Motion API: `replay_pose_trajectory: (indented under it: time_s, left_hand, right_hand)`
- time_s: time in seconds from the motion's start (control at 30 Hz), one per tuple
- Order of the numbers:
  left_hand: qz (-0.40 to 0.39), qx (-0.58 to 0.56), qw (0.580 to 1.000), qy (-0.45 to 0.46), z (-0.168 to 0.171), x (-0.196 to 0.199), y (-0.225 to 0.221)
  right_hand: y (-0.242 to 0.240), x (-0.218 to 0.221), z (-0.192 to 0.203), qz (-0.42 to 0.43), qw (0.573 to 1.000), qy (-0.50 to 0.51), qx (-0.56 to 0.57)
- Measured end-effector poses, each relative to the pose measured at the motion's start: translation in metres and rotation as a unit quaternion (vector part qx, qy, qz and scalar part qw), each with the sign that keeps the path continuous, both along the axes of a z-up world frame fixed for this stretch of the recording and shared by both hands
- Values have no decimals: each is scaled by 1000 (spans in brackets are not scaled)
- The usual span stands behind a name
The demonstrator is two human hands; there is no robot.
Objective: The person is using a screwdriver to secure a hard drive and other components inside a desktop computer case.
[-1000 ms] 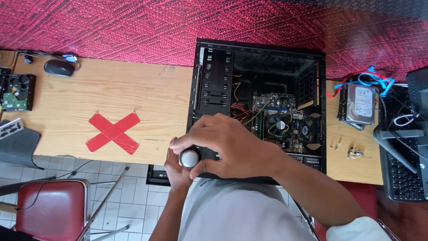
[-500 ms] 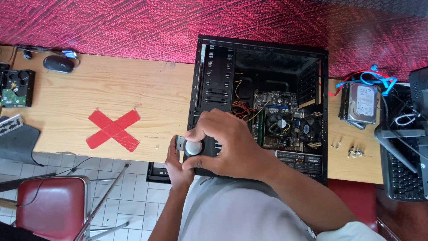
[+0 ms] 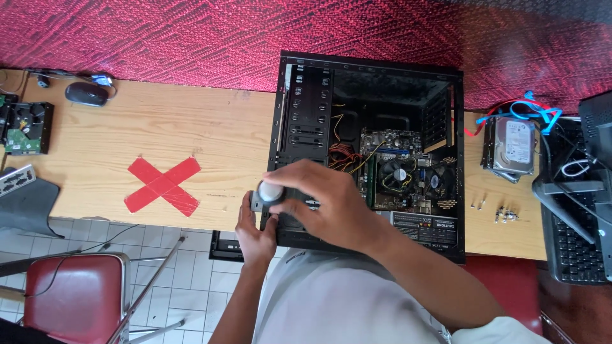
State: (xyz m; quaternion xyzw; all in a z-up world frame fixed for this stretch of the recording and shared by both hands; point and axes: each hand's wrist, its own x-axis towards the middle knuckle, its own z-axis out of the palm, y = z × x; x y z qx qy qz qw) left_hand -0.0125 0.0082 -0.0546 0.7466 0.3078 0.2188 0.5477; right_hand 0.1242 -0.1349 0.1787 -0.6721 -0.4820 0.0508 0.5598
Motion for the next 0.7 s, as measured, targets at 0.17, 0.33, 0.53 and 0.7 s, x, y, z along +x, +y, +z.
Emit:
replay_pose_trajectory:
  time_s: [0.17,0.33,0.53,0.7]
  left_hand:
    - [3,-27,1000,-5,8,3,-4]
    - [2,-26,999,17,17,2,-5]
    - [-27,55,987,149,30,18,18]
    - [-43,135,973,180,-18,20,28]
  right_hand:
    - [-13,11,0,-31,996,45,65]
    - [-48,33,-22,-101,972,149,152]
    - [-163,64,-79,-233,825,432,280]
    - [-319,38,-155,-280,623,583,440]
